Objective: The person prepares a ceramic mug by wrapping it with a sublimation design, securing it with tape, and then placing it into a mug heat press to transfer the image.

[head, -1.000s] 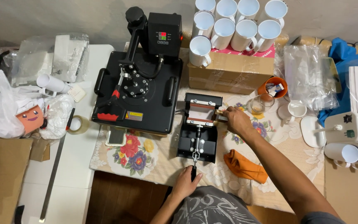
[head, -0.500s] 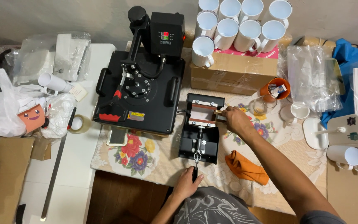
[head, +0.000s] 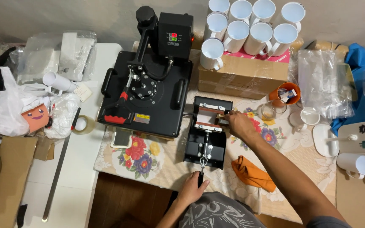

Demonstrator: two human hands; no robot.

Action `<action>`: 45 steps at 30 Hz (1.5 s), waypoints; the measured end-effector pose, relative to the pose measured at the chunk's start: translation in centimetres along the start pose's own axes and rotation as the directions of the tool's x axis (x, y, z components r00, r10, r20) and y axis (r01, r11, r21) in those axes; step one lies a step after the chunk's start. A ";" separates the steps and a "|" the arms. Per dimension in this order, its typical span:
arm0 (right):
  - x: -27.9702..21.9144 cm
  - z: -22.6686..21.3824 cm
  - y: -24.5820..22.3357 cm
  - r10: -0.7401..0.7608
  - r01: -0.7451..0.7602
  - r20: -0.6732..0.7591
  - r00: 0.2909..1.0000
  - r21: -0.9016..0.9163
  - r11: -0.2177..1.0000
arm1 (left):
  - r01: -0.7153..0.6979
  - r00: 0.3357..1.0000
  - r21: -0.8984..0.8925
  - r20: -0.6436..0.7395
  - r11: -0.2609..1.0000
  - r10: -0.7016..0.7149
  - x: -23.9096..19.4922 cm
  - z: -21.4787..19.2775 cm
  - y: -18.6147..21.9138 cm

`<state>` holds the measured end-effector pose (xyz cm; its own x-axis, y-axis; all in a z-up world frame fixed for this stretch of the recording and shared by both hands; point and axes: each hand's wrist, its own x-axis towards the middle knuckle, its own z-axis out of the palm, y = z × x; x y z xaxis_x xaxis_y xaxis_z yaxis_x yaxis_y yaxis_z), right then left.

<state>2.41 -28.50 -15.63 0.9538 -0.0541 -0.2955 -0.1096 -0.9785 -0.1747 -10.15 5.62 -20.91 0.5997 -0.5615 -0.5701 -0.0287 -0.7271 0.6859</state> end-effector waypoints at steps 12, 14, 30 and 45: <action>2.0 -0.4 -1.9 0.012 -0.016 0.047 0.999 0.090 0.996 | 0.001 1.000 0.003 0.009 1.000 -0.001 0.1 0.1 -0.3; 2.5 0.5 -1.7 0.012 -0.015 0.039 0.999 0.065 0.998 | 0.005 1.000 0.004 0.012 1.000 -0.005 0.0 0.1 -0.1; 6.3 1.8 -4.5 -0.047 0.047 0.033 0.998 0.028 0.999 | 0.003 1.000 -0.023 0.012 1.000 -0.003 -0.1 0.0 -0.3; 6.9 3.1 -4.0 -0.047 0.047 -0.030 0.998 0.019 0.999 | 0.138 0.978 -0.035 0.163 0.990 -0.130 -0.8 -0.1 -0.2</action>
<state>8.59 -24.30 -19.90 0.9659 -0.0143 -0.2583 -0.0697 -0.9759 -0.2067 -10.52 6.28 -20.57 0.4601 -0.5188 -0.7205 0.0818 -0.7833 0.6162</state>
